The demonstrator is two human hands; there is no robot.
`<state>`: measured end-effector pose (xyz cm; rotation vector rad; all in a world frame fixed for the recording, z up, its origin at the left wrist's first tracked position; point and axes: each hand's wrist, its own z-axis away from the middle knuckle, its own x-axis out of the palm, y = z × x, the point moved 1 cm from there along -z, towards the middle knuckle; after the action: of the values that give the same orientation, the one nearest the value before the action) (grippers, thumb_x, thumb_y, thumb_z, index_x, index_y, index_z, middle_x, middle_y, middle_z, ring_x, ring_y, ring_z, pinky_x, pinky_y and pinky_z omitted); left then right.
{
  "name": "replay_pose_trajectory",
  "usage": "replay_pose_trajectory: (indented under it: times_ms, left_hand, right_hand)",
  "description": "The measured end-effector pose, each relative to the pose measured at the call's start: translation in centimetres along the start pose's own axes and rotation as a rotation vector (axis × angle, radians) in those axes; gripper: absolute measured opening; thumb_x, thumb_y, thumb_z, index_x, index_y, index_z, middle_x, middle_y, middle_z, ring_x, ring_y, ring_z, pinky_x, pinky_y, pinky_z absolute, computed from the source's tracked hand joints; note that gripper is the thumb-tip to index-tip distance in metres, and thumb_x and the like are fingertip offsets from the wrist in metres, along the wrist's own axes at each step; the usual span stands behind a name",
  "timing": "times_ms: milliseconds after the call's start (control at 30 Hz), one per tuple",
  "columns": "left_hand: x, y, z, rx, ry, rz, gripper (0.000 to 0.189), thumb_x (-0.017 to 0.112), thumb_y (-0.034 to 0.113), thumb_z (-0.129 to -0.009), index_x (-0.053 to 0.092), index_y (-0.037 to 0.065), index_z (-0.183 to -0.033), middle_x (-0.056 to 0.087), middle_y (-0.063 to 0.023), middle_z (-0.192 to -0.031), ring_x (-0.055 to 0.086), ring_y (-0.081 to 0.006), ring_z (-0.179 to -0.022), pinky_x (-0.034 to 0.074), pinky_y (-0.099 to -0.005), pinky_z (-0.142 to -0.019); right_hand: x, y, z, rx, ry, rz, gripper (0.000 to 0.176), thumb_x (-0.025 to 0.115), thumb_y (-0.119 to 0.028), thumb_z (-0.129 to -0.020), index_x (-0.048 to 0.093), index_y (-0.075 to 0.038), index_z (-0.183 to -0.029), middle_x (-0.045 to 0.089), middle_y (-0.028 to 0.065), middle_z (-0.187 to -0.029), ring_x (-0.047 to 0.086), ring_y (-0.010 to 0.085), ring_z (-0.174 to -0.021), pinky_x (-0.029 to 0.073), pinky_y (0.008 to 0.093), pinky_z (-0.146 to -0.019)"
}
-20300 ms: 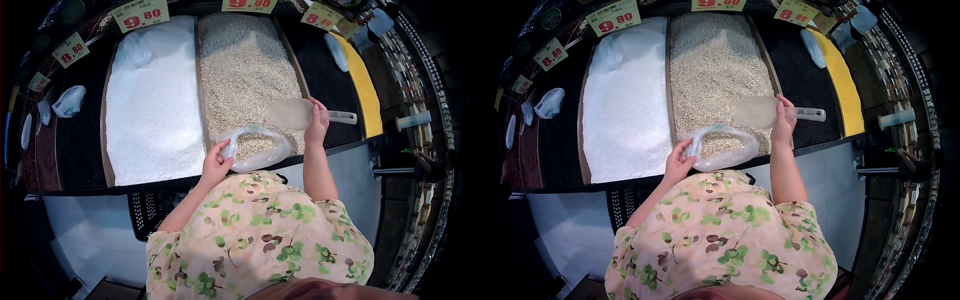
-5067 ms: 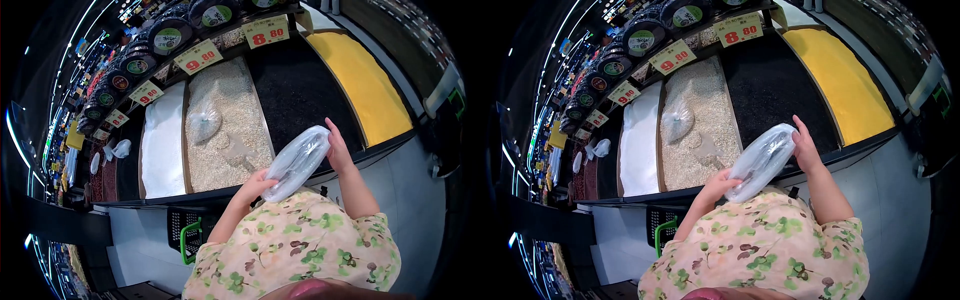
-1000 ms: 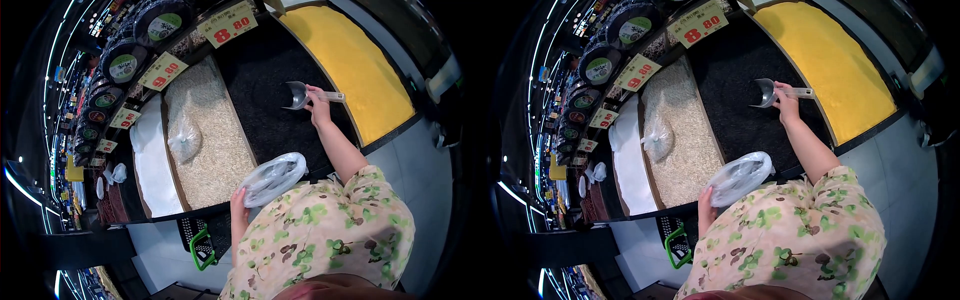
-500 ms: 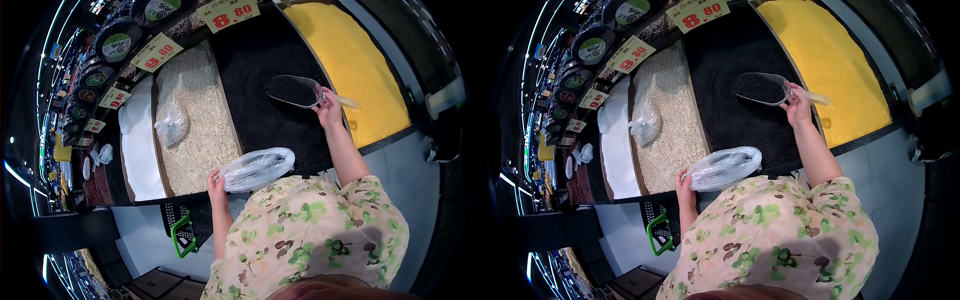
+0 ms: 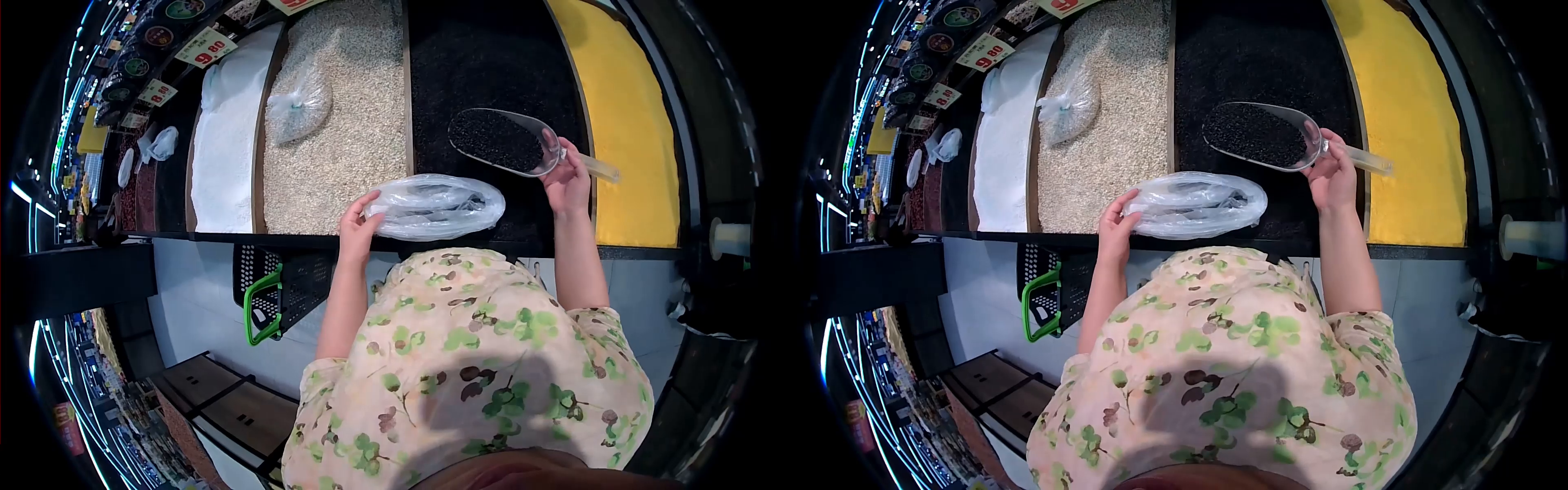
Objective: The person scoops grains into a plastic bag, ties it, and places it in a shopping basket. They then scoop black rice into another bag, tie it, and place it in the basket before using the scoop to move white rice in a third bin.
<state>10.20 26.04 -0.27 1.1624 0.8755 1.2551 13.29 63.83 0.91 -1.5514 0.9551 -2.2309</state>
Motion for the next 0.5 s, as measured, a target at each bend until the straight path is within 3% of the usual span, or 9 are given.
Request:
replay_pose_trajectory:
  times_ms: [333, 467, 500]
  left_hand:
    - [1.5, 2.1, 0.4, -0.029, -0.139, -0.071, 0.069, 0.054, -0.010, -0.069, 0.038, 0.000, -0.135, 0.047, -0.0110, -0.131, 0.052, -0.0164, -0.110, 0.042, -0.0271, -0.091]
    - [2.1, 2.6, 0.3, -0.008, -0.168, -0.053, 0.072, 0.053, -0.011, -0.068, 0.035, 0.000, -0.137, 0.043, -0.0118, -0.135, 0.051, -0.0167, -0.112, 0.041, -0.0271, -0.092]
    - [2.4, 2.7, 0.3, -0.007, -0.183, -0.049, 0.072, 0.053, -0.011, -0.069, 0.034, 0.000, -0.137, 0.042, -0.0116, -0.135, 0.050, -0.0158, -0.112, 0.042, -0.0264, -0.091]
  right_hand:
    - [3.6, 3.1, 2.6, 0.113, -0.229, 0.137, 0.024, 0.049, -0.011, -0.085, 0.052, -0.003, -0.107, 0.054, 0.0162, -0.122, 0.054, 0.0227, -0.110, 0.055, 0.0328, -0.071]
    - [5.0, 3.5, 3.6, 0.120, -0.266, 0.332, 0.024, 0.054, -0.012, -0.082, 0.055, -0.005, -0.105, 0.052, 0.0153, -0.125, 0.053, 0.0193, -0.109, 0.051, 0.0261, -0.071]
    - [5.1, 3.6, 3.7, 0.125, -0.295, 0.360, 0.024, 0.056, -0.010, -0.080, 0.056, -0.004, -0.104, 0.052, 0.0157, -0.126, 0.052, 0.0188, -0.109, 0.048, 0.0275, -0.080]
